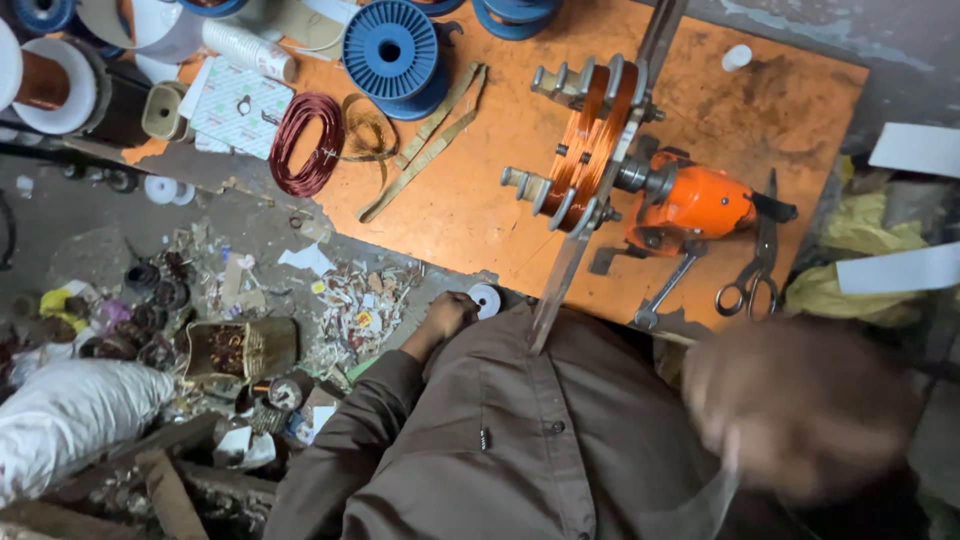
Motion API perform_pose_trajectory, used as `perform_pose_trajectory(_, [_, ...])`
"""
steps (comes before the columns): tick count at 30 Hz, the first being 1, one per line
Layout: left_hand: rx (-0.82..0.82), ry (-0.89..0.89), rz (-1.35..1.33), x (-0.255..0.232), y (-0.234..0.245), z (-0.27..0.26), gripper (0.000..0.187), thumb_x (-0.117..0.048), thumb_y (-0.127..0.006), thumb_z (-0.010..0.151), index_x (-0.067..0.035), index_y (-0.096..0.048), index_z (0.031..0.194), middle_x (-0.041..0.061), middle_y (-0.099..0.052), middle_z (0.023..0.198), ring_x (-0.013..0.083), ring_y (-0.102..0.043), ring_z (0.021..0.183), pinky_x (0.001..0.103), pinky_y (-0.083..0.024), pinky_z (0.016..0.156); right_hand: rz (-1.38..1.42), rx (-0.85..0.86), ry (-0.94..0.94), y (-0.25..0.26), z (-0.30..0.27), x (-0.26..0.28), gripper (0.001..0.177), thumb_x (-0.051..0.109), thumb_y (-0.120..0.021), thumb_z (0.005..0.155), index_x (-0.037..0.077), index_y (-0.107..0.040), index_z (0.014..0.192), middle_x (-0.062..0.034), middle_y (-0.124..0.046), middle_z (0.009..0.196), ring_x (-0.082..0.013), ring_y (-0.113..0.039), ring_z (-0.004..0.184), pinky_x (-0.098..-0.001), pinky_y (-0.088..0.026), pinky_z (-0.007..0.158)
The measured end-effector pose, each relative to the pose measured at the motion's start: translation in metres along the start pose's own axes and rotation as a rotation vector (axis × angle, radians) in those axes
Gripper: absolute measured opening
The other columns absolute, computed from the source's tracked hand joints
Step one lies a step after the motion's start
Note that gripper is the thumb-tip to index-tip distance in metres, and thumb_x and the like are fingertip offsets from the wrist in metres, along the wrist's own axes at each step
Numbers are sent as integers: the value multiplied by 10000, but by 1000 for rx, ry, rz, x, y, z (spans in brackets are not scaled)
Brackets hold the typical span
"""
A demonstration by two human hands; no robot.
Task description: The person operates a manual wire-winding machine to wrap copper wire around a cylindrical core. They secure the wire, crank the handle to wind the coil, measure the core with a tape measure, and repeat the winding process.
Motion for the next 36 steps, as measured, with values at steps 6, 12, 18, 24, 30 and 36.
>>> perform_pose_trajectory(6, [-213, 392, 155, -47, 28, 1, 337, -442, -664, 853, -173, -814, 989, 99, -733, 1116, 372, -660, 1007, 461, -492, 885, -479, -343, -372, 66, 20, -58, 152, 107, -648, 1059, -38, -611, 1087, -105, -686, 944, -70, -665, 682, -228, -536, 553])
perform_pose_trajectory(12, [-520, 593, -124, -213, 171, -79, 284, -343, -664, 959, -94, -774, 1038, 171, -776, 982, 334, -766, 906, 398, -575, 795, -882, -106, -395, 82, 28, -35, 168, 137, -707, 1012, -30, -699, 1032, -103, -704, 925, -120, -670, 755, -246, -522, 642])
perform_pose_trajectory(18, [-741, -548, -367, -415, 242, -67, 439, -233, -789, 882, -53, -645, 1256, 148, -674, 1186, 268, -676, 1063, 348, -556, 822, -866, 68, -317, 44, 48, -31, 169, 152, -733, 949, -10, -725, 995, -87, -708, 896, -122, -683, 746, -252, -524, 647])
perform_pose_trajectory(24, [-641, -437, -493, -425, 241, -43, 151, -190, -776, 992, -93, -773, 1109, 64, -770, 964, 166, -738, 804, 282, -559, 724, -879, -55, -490, 48, 39, -16, 161, 126, -725, 940, -13, -713, 1020, -72, -698, 874, -108, -683, 688, -254, -528, 591])
perform_pose_trajectory(30, [-752, -486, -125, -425, 245, -44, 129, -163, -744, 966, -61, -688, 1021, 79, -659, 931, 262, -662, 846, 366, -529, 738, -1519, -78, -211, 30, 48, -5, 242, 118, -774, 838, -5, -677, 1022, -131, -708, 929, -215, -706, 784, -303, -567, 682])
perform_pose_trajectory(36, [-822, -575, 174, -439, 246, -45, 188, -171, -744, 933, -56, -620, 1015, 106, -550, 937, 313, -586, 860, 439, -485, 728, -825, -89, -446, 25, 34, -38, 467, 130, -752, 909, -11, -622, 1334, -131, -686, 963, -137, -678, 700, -273, -537, 653])
Point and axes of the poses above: each hand's wrist, its own z-axis towards the middle knuckle, its own y-axis out of the back of the hand, x = y × z, the point moved 4 cm from there along z, towards the middle knuckle
